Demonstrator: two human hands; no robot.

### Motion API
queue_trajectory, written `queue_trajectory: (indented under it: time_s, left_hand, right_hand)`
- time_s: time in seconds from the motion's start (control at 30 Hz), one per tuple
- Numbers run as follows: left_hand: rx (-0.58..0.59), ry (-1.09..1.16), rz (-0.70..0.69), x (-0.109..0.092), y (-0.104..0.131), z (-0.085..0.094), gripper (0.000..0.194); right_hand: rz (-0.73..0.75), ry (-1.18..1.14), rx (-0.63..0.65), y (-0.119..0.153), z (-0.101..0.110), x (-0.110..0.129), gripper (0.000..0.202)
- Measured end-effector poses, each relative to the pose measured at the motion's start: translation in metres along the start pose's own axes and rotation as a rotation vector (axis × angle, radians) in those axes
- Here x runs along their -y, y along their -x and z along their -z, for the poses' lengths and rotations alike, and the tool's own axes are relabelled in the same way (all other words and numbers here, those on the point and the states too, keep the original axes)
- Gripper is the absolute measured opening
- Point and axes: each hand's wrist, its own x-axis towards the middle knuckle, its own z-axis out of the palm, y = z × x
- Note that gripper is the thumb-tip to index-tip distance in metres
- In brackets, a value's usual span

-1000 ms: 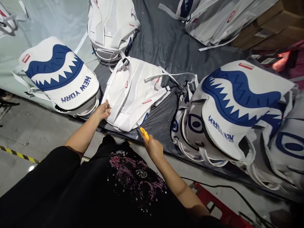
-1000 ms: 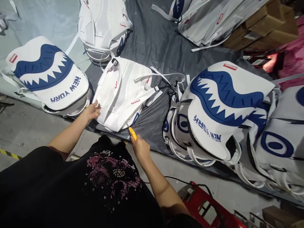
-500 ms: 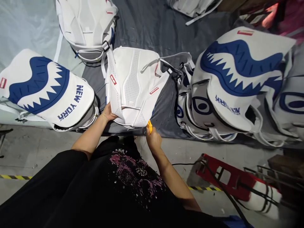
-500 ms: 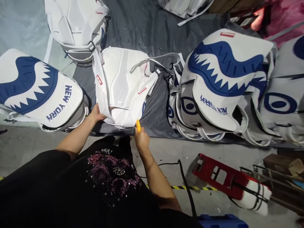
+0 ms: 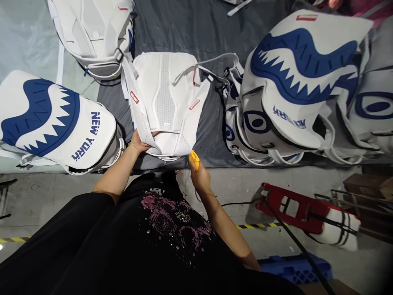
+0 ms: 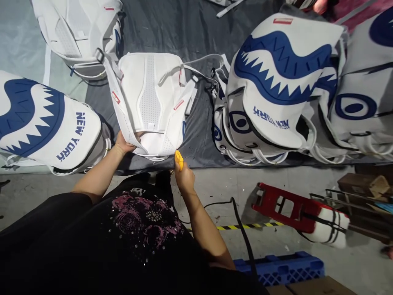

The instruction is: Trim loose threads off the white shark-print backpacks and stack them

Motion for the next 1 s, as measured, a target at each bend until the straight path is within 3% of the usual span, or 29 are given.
queue_trajectory:
  time_s: [0.1,0.27,0.37,0.47,0.6,0.8,1.0]
  left_hand:
    - [0.046,-0.003,-0.013,0.001,0.002,-0.009,0.049]
    - [0.041,-0.015,0.004,0.000,0.008,-0.019,0.045]
    - [0.031,-0.014,-0.002,0.002,0.007,-0.022,0.044]
    - [0.061,-0.030,-0.001,0.005,0.007,-0.029,0.048]
    - [0.053,-0.024,-0.053,0.008,0.020,-0.044,0.050]
    - [-0.068,-0.043,-0.090,0.013,0.032,-0.044,0.055]
    - [-0.115,-0.073,-0.098,0.017,0.017,-0.054,0.052]
  right_hand:
    - [-0.029,-0.036,-0.015,0.010,-0.006,-0.007,0.046]
    - [-0.170,-0.048,0.031,0.060,-0.038,-0.035,0.043]
    - [-0.129,-0.073,0.115,0.074,-0.060,-0.027,0.040]
    - [-0.068,-0.126,0.107,0.065,-0.071,-0.004,0.039]
    - [-0.047,-0.217,0.058,0.061,-0.066,0.006,0.038]
    - [-0.072,-0.123,0.081,0.090,-0.052,-0.022,0.037]
    - [0.050,-0.045,0.111,0.064,-0.051,-0.014,0.037]
